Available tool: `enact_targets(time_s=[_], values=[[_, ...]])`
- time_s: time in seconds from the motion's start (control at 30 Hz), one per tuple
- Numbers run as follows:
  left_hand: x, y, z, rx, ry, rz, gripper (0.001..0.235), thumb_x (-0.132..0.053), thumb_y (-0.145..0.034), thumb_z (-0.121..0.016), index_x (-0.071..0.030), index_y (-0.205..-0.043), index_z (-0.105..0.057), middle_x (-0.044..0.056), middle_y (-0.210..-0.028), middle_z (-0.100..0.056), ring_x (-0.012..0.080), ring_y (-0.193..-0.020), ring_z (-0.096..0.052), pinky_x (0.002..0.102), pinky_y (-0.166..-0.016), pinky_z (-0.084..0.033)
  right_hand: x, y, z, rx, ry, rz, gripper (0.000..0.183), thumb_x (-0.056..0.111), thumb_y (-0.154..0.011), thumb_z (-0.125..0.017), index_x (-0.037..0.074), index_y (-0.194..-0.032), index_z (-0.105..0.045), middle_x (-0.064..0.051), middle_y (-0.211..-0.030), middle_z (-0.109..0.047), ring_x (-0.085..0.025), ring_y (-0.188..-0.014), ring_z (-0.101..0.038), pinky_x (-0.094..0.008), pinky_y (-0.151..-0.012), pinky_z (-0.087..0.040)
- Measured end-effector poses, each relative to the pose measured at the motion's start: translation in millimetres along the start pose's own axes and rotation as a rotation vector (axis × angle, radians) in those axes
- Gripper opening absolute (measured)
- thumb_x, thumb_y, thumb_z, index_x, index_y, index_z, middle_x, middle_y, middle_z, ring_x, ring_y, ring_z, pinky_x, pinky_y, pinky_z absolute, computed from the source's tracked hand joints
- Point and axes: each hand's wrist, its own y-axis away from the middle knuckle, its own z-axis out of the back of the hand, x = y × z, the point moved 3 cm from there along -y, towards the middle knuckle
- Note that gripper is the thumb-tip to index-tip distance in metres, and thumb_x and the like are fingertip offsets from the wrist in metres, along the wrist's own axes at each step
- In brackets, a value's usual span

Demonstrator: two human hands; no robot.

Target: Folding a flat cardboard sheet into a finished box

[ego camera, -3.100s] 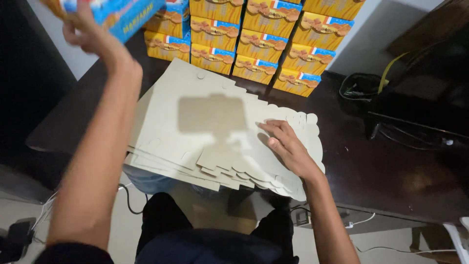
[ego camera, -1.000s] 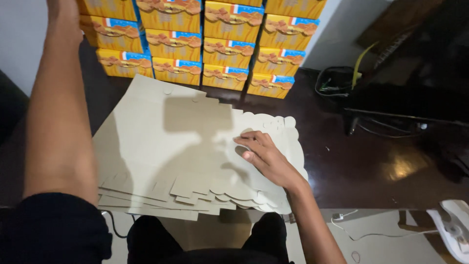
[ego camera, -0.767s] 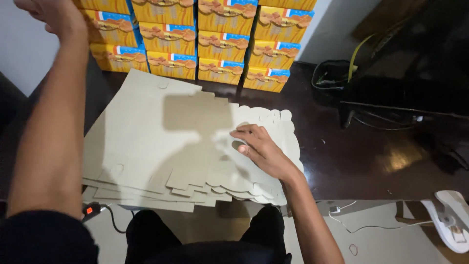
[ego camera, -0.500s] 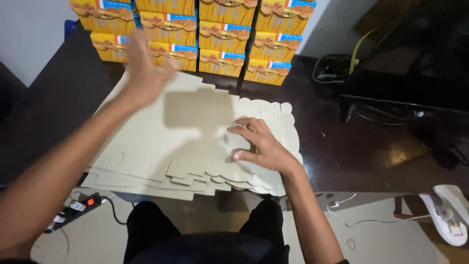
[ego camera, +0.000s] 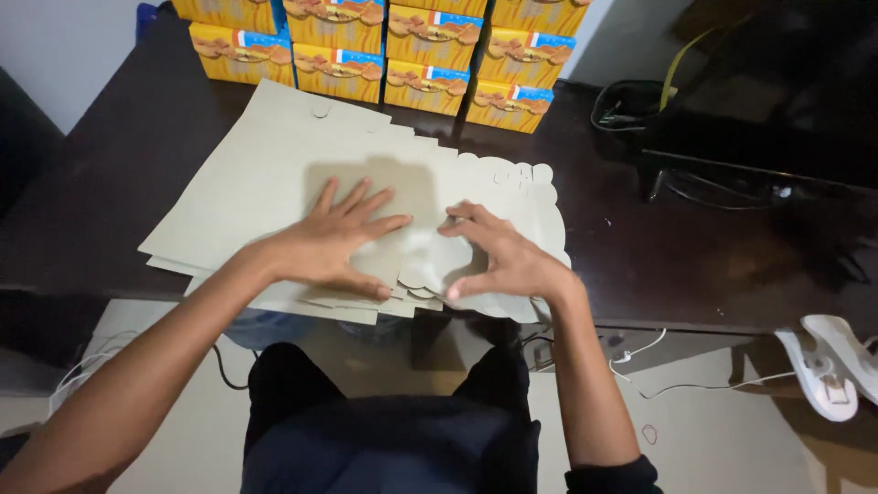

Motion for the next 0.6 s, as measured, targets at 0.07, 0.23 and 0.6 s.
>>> enact_targets(time_s=[0.07, 0.23, 0.6], values=[[0, -1, -3, -0.003, -0.003, 0.0, 0.107, -0.086, -0.077, -0.063, -0.028, -0.16, -0.03, 0.021, -0.167, -0.019, 0.0521, -0.152, -0.012, 0.074, -0.117, -0.002, 0, 7, -11, 0.007, 0.053, -0.01, 0.095, 0.058, -0.066, -0.089, 0.011, -0.141, -0.055, -0.027, -0.156, -0.038, -0.054, -0.148, -0.026, -0.065, -0.121, -0.018], [-5, 3, -2, -0.005, -0.01, 0.026, 0.105, -0.088, -0.077, -0.057, -0.031, -0.161, -0.028, 0.017, -0.169, -0.018, 0.0491, -0.154, -0.011, 0.073, -0.118, -0.001, 9, 18, -26, 0.002, 0.169, -0.038, 0.103, 0.056, -0.069, -0.089, 0.013, -0.151, -0.044, -0.024, -0.161, -0.03, -0.05, -0.152, -0.015, -0.061, -0.126, -0.005], [-10, 4, -8, -0.025, -0.006, 0.079, 0.093, -0.086, -0.087, -0.043, -0.025, -0.157, -0.039, 0.023, -0.165, -0.025, 0.0528, -0.152, -0.017, 0.077, -0.115, -0.005, -14, 24, -20, -0.172, -0.096, 0.164, 0.076, 0.046, -0.072, -0.087, 0.015, -0.138, -0.064, -0.019, -0.151, -0.051, -0.044, -0.149, -0.034, -0.061, -0.126, -0.005]])
